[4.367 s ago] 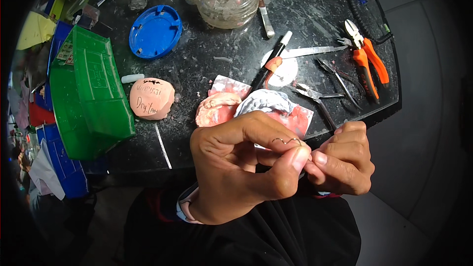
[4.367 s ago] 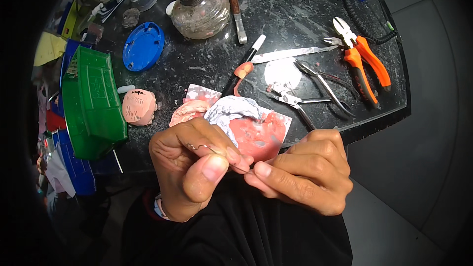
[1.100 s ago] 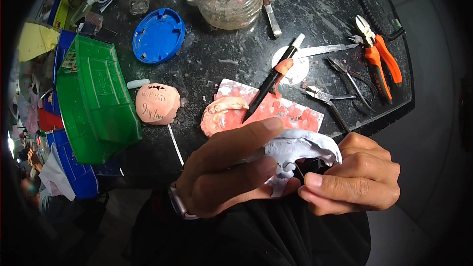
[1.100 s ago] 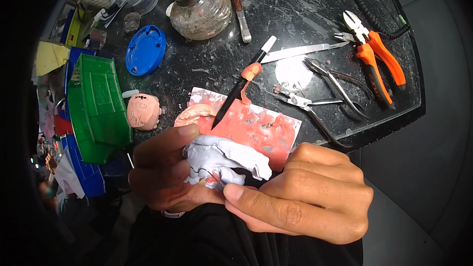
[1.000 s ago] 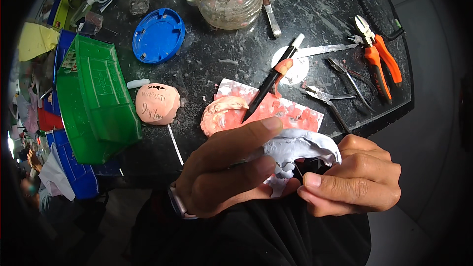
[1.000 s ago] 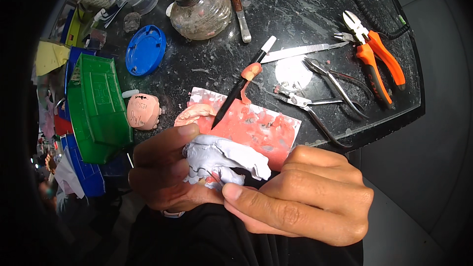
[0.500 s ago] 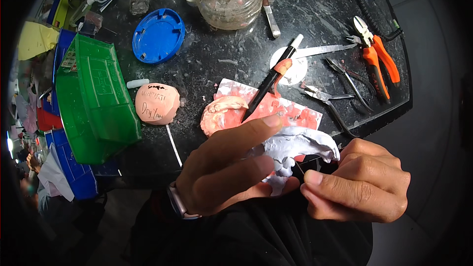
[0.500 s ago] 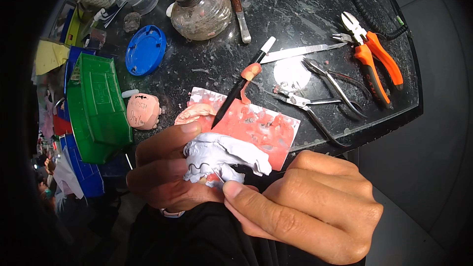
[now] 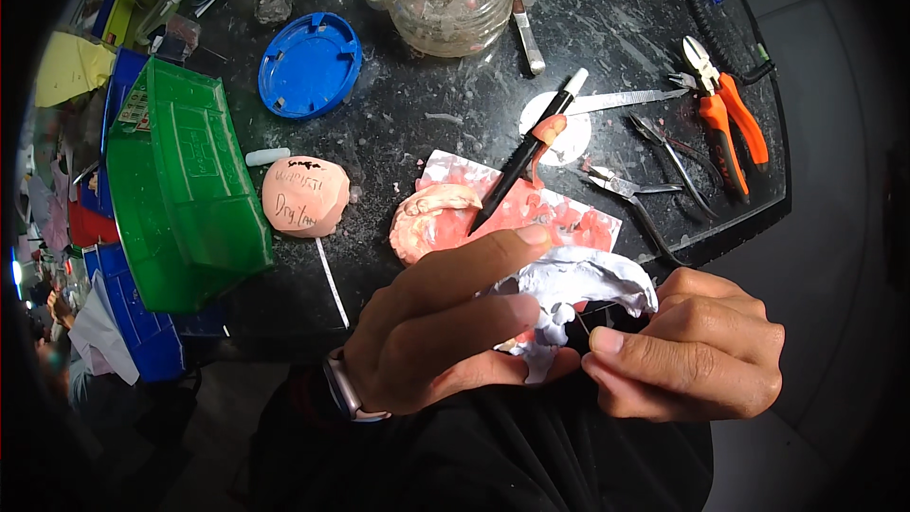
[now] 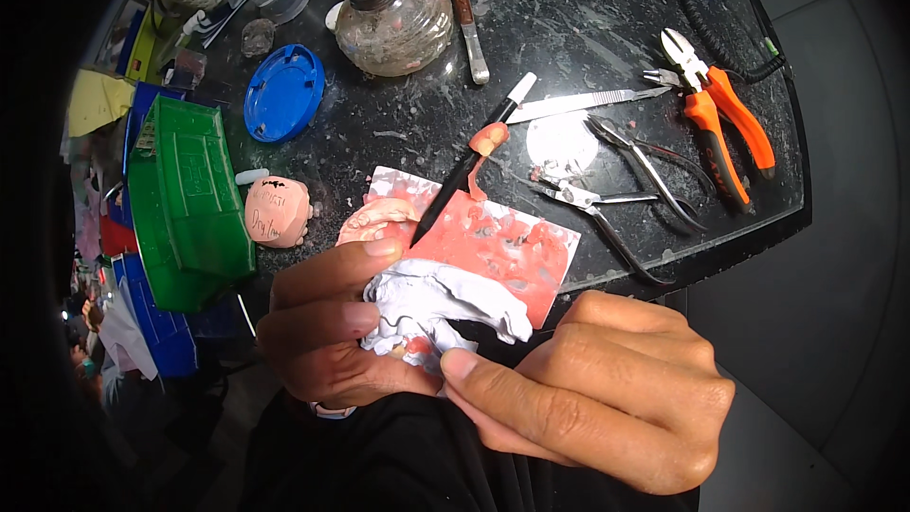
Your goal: The person bends a thin metal wire using pliers and then places the wire against a white dental cast. The person repeatedly trims and shapes the wire with the pliers while checking the fit against the cast.
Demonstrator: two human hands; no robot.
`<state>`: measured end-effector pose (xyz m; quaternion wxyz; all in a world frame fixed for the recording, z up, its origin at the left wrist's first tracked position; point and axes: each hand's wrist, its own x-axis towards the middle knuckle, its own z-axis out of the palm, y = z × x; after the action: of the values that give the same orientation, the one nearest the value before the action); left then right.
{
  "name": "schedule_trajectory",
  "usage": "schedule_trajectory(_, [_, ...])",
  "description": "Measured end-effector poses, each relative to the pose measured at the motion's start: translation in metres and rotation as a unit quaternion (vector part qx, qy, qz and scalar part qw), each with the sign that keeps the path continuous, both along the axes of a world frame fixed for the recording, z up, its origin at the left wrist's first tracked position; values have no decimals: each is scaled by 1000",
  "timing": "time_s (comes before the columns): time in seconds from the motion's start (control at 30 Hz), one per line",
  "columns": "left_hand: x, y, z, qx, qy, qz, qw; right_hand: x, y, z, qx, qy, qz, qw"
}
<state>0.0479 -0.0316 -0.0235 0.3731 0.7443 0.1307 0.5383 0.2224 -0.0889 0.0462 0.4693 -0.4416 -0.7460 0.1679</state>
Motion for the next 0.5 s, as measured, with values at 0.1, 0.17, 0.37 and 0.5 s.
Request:
schedule_trajectory(0.1, [3, -2, -2, 22, -34, 28, 999, -1, 0, 1, 3, -6, -5, 1000])
schedule_trajectory(0.17, [1, -5, 5, -35, -17, 14, 999, 0, 0, 5, -4, -20, 0, 1000])
schedule_trajectory(0.37, [2, -6, 4, -47, -15, 13, 999, -2, -3, 7, -8, -40, -4, 999])
schedule_trajectory(0.5, [3, -7, 7, -18, 8, 50, 999, -3, -2, 10, -10, -49, -9, 999])
